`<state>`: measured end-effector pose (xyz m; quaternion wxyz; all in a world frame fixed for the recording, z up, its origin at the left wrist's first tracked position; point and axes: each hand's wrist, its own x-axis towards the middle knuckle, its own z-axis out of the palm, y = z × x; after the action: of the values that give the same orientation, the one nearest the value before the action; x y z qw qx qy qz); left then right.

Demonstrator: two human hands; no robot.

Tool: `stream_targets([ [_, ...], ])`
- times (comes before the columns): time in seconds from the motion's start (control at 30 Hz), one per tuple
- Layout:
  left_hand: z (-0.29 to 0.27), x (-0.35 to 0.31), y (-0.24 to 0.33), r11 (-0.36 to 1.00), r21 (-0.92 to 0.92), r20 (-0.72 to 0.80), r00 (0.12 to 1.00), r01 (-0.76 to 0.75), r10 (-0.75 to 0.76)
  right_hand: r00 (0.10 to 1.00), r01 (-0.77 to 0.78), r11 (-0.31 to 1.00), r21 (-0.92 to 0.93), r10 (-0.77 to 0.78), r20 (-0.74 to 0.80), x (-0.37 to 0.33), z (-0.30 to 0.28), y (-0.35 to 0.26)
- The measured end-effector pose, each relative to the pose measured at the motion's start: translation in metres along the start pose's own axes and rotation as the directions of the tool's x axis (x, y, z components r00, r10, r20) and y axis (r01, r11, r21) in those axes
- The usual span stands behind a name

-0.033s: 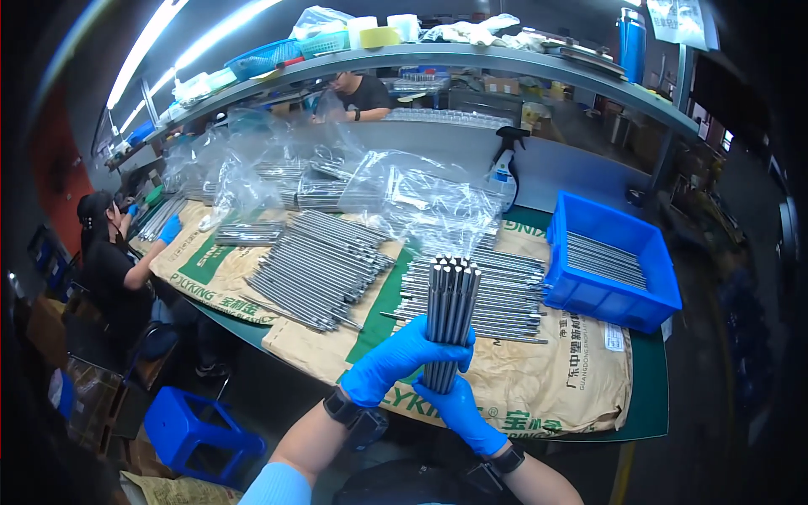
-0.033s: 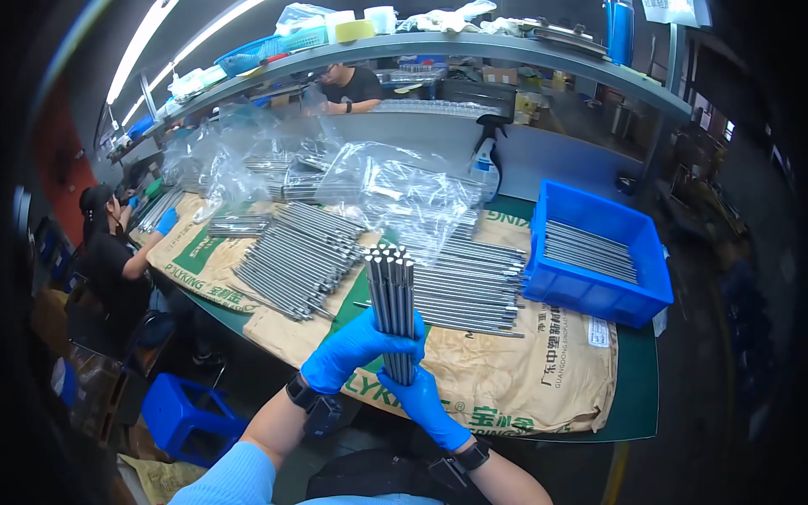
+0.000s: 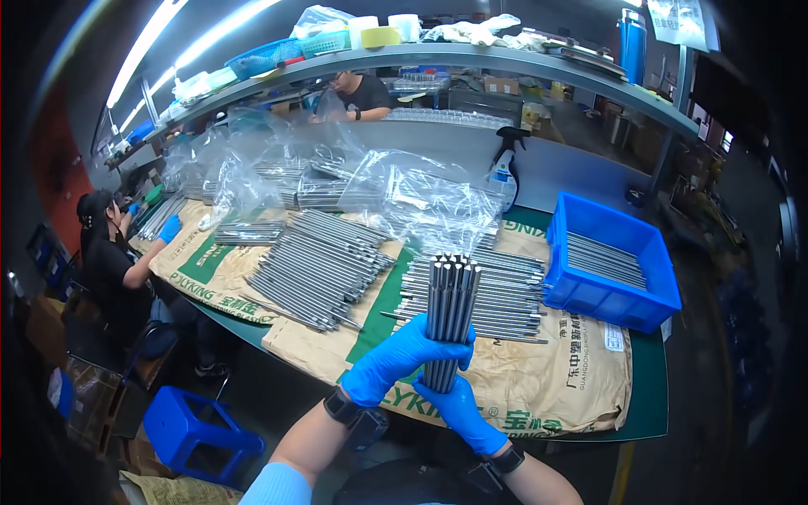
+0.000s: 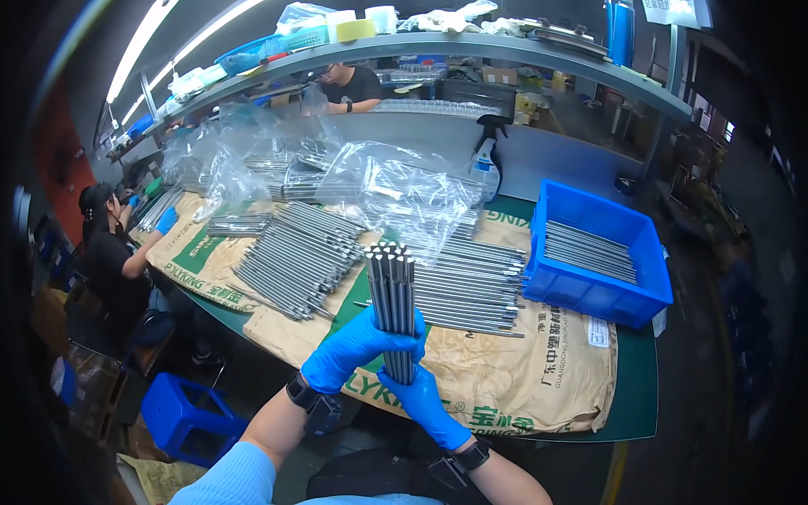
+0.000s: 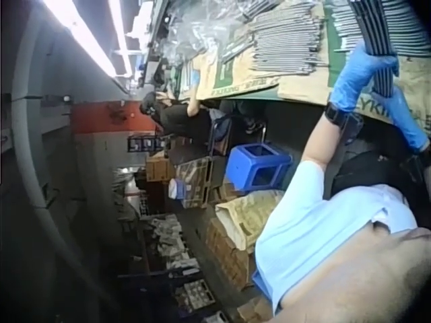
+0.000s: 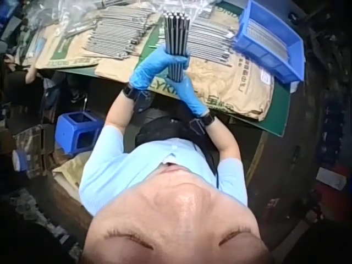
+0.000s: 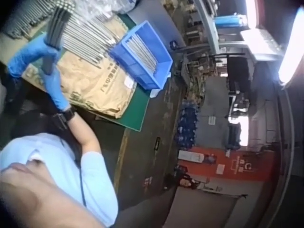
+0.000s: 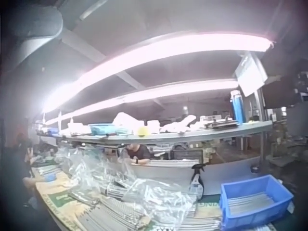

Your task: The person gathers metal rods from a table and a blue bin, aligning them into a bundle by hand. They inspect the bundle, add more rods to it, and then place the bundle back into the blue bin.

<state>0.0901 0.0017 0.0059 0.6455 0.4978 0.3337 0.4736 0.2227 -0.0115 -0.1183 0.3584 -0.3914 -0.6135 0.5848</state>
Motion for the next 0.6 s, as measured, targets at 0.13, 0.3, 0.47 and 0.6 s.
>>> stream_targets([
  [0.13, -0.001, -0.001, 0.001, 1.000, -0.002, -0.017, 1.000, -0.015, 0.015, 1.000, -0.012, 1.000, 0.017, 0.012, -0.005, -0.001, 0.002, -0.003],
  [0.3, -0.006, -0.004, 0.000, 1.000, -0.018, 0.020, 1.000, -0.007, 0.007, 1.000, -0.016, 1.000, 0.004, 0.016, -0.009, 0.000, 0.004, -0.001],
  [0.47, -0.011, -0.005, 0.001, 0.999, -0.040, 0.035, 0.999, -0.013, 0.015, 1.000, -0.022, 1.000, 0.013, 0.022, -0.003, -0.001, 0.005, -0.007],
  [0.6, -0.014, -0.010, -0.001, 0.997, -0.069, 0.050, 0.998, -0.026, 0.030, 1.000, -0.006, 1.000, 0.015, 0.006, -0.027, -0.001, 0.008, -0.003],
])
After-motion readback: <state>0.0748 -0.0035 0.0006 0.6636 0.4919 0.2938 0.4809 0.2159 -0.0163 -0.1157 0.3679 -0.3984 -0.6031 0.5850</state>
